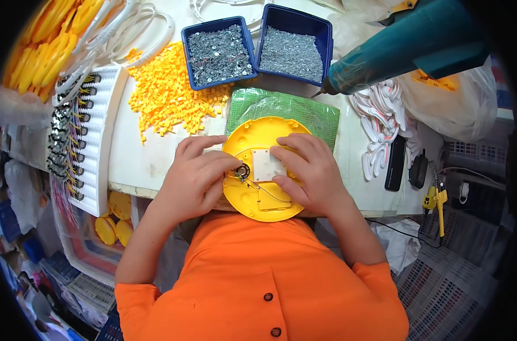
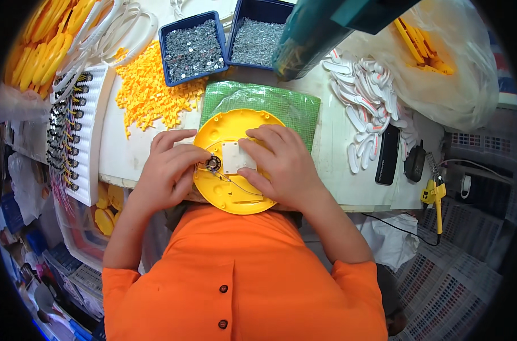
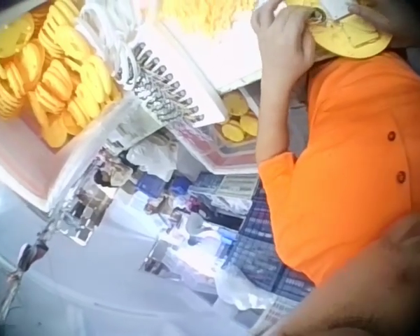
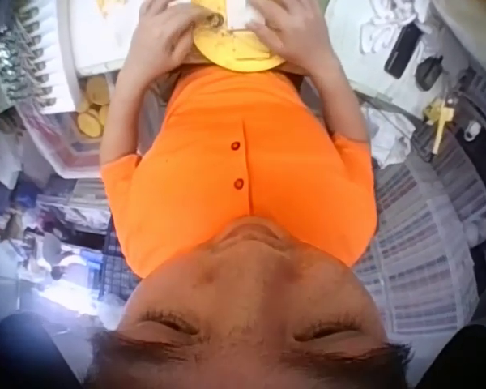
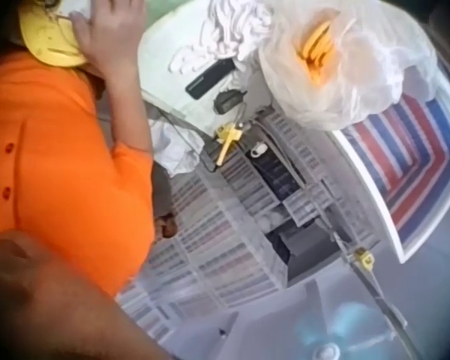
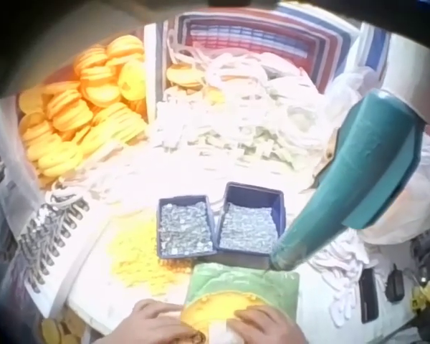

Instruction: Assembling yellow circular toy components using a power screwdriver and glue.

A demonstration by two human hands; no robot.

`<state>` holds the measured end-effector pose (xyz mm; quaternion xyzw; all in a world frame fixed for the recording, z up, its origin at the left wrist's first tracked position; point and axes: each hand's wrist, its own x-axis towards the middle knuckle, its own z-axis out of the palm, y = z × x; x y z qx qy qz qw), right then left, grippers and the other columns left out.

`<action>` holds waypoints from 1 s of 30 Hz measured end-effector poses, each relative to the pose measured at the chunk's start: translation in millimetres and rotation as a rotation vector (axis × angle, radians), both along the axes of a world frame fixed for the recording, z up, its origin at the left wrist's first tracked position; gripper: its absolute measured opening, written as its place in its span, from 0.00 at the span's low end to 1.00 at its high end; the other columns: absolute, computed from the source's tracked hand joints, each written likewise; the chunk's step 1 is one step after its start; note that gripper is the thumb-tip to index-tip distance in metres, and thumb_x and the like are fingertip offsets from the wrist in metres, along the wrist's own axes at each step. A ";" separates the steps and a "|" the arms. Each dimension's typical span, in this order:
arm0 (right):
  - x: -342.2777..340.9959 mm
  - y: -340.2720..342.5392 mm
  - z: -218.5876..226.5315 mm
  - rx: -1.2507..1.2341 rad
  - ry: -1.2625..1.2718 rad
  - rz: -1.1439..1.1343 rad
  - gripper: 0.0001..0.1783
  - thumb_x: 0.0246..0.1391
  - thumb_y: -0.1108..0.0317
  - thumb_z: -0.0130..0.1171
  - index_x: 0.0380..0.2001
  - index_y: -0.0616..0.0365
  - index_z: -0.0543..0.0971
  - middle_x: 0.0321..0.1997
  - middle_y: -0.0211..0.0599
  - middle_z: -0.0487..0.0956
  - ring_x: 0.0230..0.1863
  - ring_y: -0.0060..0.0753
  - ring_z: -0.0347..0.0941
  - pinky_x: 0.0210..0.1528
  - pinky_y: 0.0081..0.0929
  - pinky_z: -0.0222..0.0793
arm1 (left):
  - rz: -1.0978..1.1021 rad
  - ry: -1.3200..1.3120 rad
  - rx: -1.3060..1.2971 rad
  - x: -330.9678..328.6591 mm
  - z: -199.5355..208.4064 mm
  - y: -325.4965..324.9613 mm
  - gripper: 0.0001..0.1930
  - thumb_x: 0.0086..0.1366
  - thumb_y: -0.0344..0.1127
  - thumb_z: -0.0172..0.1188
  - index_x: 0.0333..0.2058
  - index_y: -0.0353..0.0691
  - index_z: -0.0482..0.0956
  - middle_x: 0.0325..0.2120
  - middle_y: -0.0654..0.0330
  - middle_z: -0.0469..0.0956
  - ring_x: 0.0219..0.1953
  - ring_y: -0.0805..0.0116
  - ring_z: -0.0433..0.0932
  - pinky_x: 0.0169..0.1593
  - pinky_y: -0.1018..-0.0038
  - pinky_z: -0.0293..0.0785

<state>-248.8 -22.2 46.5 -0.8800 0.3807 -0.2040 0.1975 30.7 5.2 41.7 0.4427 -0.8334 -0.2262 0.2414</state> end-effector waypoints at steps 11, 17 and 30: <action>-8.3 13.0 -9.1 0.008 -0.073 -0.038 0.20 0.53 0.60 0.67 0.48 0.55 0.85 0.56 0.42 0.79 0.59 0.52 0.71 0.63 0.49 0.65 | 0.056 0.153 0.124 -1.7 -11.3 3.5 0.19 0.54 0.21 0.56 0.45 0.41 0.82 0.44 0.59 0.85 0.60 0.49 0.75 0.64 0.56 0.64; -6.7 14.1 -13.1 -0.059 -0.059 -0.021 0.20 0.49 0.61 0.68 0.46 0.54 0.84 0.55 0.41 0.79 0.58 0.52 0.72 0.62 0.51 0.65 | 0.095 0.153 0.173 -5.6 -4.7 4.8 0.20 0.56 0.21 0.55 0.48 0.39 0.81 0.45 0.56 0.84 0.61 0.48 0.74 0.64 0.56 0.65; -87.3 -124.6 -16.3 -0.426 0.170 -0.531 0.06 0.55 0.70 0.62 0.35 0.59 0.83 0.39 0.42 0.83 0.43 0.49 0.78 0.49 0.44 0.73 | 0.120 0.145 0.062 -19.0 -13.0 9.7 0.22 0.56 0.17 0.51 0.50 0.37 0.79 0.49 0.52 0.82 0.60 0.43 0.74 0.65 0.55 0.67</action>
